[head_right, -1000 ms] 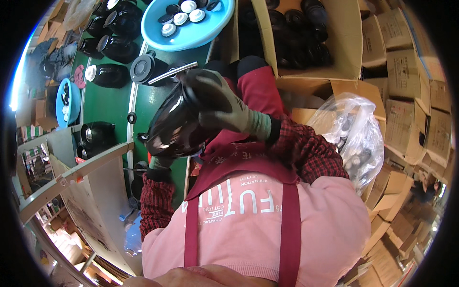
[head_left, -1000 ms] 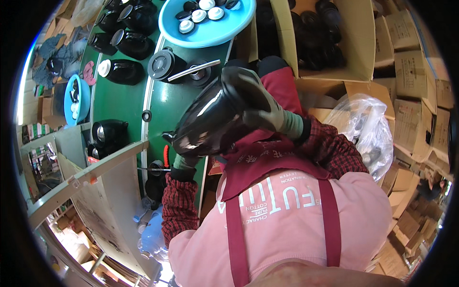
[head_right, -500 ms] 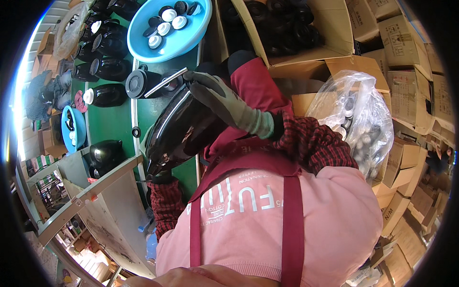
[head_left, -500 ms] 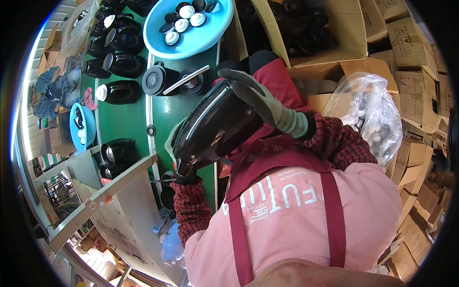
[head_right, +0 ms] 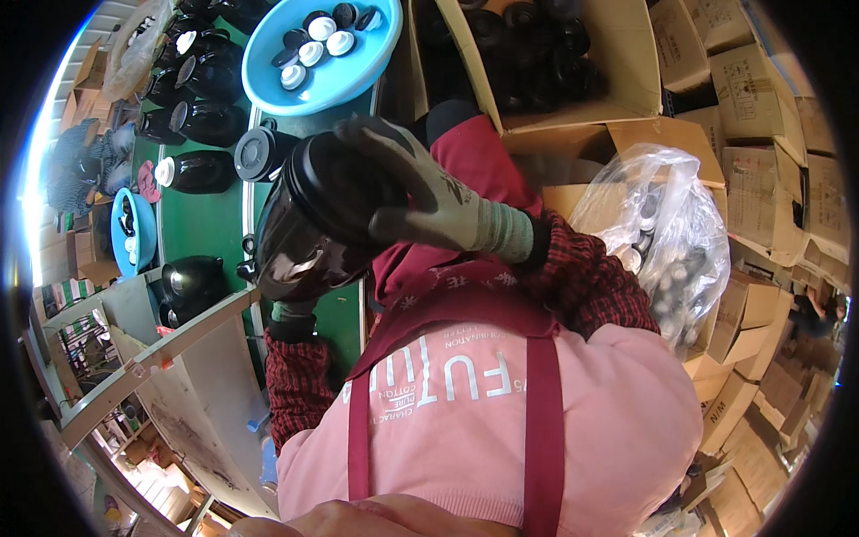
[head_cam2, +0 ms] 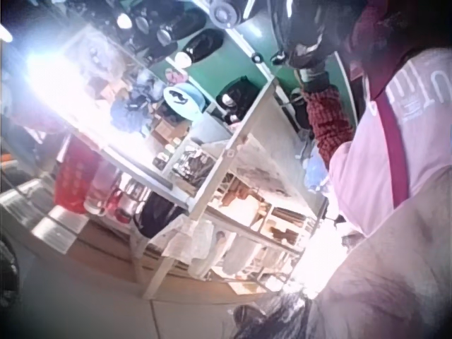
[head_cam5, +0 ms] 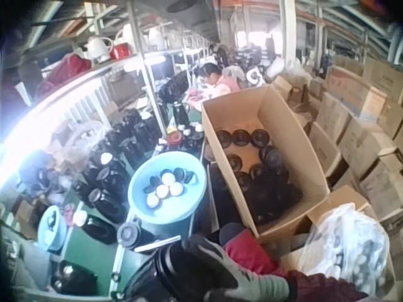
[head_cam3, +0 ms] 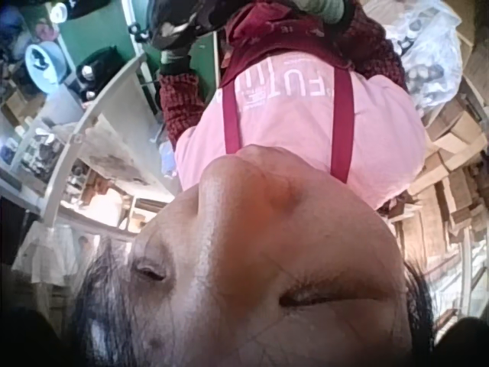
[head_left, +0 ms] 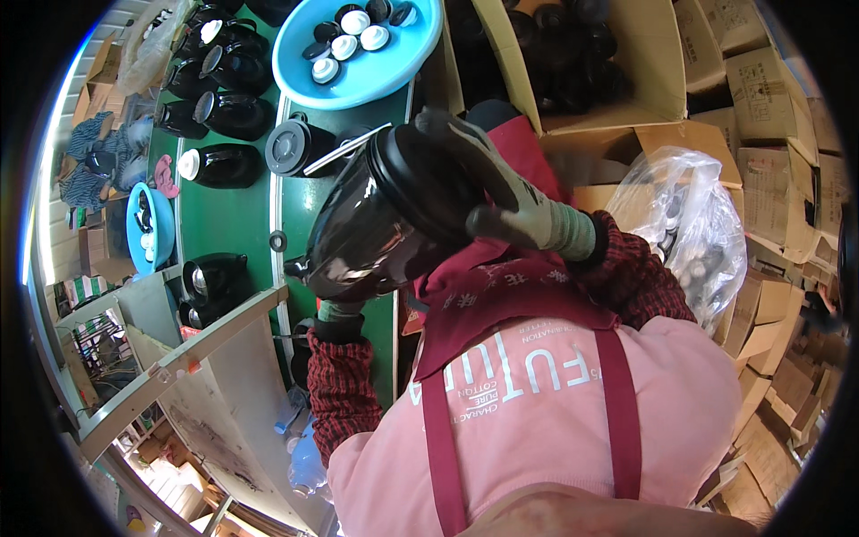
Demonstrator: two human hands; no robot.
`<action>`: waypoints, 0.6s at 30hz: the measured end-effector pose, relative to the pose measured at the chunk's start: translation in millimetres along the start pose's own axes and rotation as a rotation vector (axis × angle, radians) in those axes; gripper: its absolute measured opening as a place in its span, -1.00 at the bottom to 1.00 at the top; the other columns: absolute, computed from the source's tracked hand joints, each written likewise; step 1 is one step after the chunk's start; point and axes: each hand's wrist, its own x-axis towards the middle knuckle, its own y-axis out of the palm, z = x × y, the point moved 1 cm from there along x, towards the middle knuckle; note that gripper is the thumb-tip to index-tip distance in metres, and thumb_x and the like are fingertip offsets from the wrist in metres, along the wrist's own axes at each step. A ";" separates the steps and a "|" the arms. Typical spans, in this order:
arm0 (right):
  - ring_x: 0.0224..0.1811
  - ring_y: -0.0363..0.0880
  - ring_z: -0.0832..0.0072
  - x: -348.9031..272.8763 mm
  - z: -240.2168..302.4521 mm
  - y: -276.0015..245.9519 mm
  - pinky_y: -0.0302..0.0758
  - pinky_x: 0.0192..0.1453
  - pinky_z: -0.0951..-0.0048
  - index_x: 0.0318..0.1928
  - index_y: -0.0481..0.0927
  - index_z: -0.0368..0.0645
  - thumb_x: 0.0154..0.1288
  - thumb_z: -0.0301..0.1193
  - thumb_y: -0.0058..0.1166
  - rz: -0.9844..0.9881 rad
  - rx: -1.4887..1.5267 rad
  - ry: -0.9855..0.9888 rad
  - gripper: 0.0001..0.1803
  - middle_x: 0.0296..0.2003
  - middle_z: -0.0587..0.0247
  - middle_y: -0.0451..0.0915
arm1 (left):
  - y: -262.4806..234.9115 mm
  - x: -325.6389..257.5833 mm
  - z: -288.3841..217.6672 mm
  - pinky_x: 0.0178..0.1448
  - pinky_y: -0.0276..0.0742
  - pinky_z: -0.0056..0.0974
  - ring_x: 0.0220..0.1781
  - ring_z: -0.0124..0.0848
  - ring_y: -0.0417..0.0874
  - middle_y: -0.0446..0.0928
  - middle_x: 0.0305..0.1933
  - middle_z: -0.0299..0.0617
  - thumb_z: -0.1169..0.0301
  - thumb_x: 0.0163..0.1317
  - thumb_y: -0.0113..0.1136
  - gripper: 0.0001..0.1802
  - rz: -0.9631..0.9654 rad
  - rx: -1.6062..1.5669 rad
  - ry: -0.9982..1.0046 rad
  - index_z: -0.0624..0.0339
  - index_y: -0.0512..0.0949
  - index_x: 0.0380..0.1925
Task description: The person assembles black kettles on a conveyor belt. They pick up kettle bodies, insert metal strainers, and place lids on top. The person handles the kettles one at a time, moving them along the belt after assembly.
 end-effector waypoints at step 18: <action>0.53 0.24 0.00 -8.8 -14.8 18.1 0.21 0.58 0.03 0.48 0.34 -0.11 0.26 0.05 0.29 -0.081 0.286 0.066 -0.11 0.49 -0.14 0.23 | 13.7 42.2 -135.3 0.33 0.53 -0.15 0.21 -0.14 0.68 0.62 0.23 0.00 0.00 0.25 0.38 -0.21 -0.257 0.312 0.025 0.32 0.50 0.33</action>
